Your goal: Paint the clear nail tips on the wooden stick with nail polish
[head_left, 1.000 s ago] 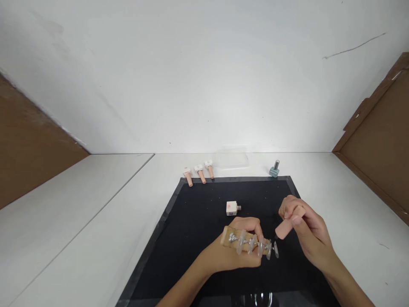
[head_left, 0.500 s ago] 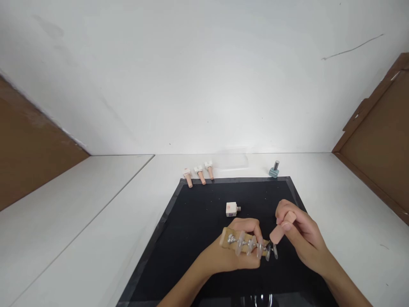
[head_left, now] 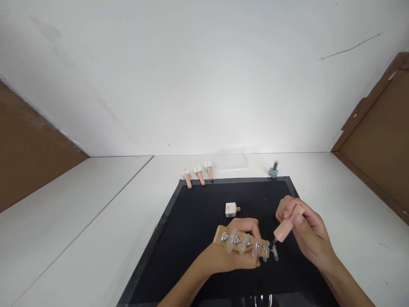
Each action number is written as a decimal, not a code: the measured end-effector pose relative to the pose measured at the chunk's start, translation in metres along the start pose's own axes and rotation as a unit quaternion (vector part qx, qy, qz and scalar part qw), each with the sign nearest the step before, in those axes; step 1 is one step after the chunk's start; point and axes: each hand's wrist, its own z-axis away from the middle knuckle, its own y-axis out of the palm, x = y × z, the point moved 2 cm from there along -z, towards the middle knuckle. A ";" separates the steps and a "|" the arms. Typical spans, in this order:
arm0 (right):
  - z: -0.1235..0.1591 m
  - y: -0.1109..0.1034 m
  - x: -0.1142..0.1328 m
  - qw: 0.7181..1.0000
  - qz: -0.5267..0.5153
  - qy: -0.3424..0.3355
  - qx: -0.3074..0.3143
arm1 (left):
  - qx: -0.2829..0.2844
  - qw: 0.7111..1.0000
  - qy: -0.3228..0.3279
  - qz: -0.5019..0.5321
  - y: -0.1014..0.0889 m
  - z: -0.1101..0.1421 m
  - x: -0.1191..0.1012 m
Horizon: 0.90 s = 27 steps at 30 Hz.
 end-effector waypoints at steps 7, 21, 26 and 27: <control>-0.001 0.004 0.003 0.999 0.047 -0.008 0.010 | 0.023 0.999 0.001 0.038 0.001 0.001 0.003; 0.001 0.005 0.000 1.000 -0.004 0.011 0.017 | 0.054 0.985 -0.013 0.162 0.003 0.001 0.012; 0.000 0.003 -0.001 0.999 -0.013 -0.002 -0.034 | 0.069 0.975 0.021 0.209 0.003 0.001 0.017; 0.000 0.003 -0.001 0.999 -0.024 -0.003 -0.036 | 0.071 0.973 0.030 0.220 0.003 0.001 0.018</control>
